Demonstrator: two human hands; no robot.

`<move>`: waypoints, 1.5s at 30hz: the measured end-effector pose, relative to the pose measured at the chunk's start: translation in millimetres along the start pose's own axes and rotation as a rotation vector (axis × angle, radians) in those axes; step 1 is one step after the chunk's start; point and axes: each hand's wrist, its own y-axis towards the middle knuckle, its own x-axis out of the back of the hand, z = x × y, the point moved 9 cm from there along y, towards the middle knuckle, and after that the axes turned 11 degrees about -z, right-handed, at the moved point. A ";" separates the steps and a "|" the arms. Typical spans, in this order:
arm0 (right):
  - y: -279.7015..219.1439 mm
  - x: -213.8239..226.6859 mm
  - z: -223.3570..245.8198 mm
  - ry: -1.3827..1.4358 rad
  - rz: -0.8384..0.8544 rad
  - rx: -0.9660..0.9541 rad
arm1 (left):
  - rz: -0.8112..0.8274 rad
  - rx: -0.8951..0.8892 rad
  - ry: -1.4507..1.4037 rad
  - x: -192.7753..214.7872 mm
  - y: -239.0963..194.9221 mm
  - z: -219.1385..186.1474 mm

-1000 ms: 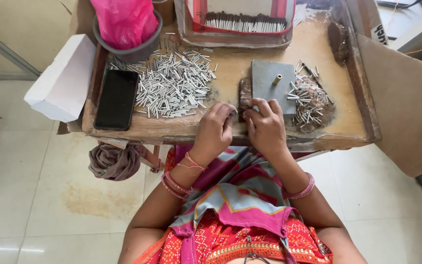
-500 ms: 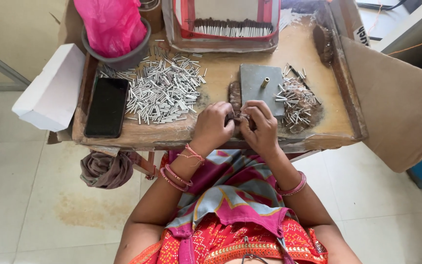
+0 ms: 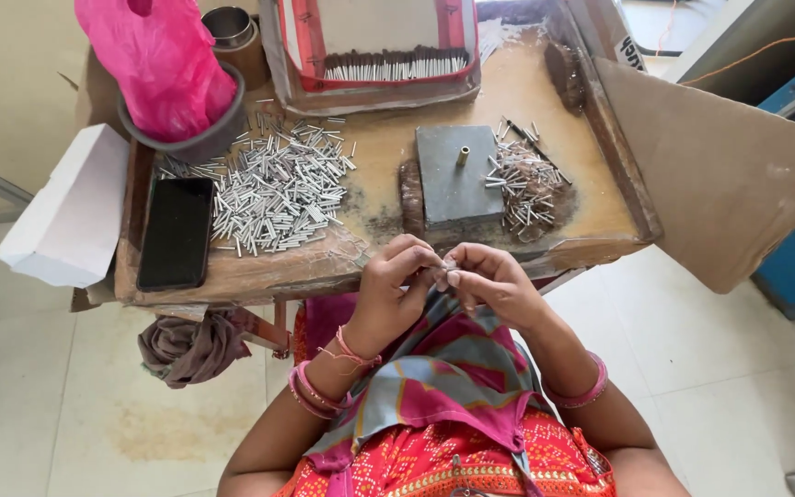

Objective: The person sits on the floor and assembles small metal pins by hand. They pick up a pin and a small component, fit them together, and place the finished assembly onto a metal block on the table.

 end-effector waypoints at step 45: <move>3.4 10.8 -35.9 0.470 -0.143 0.124 | -0.180 -0.442 0.346 -12.0 -18.0 -30.4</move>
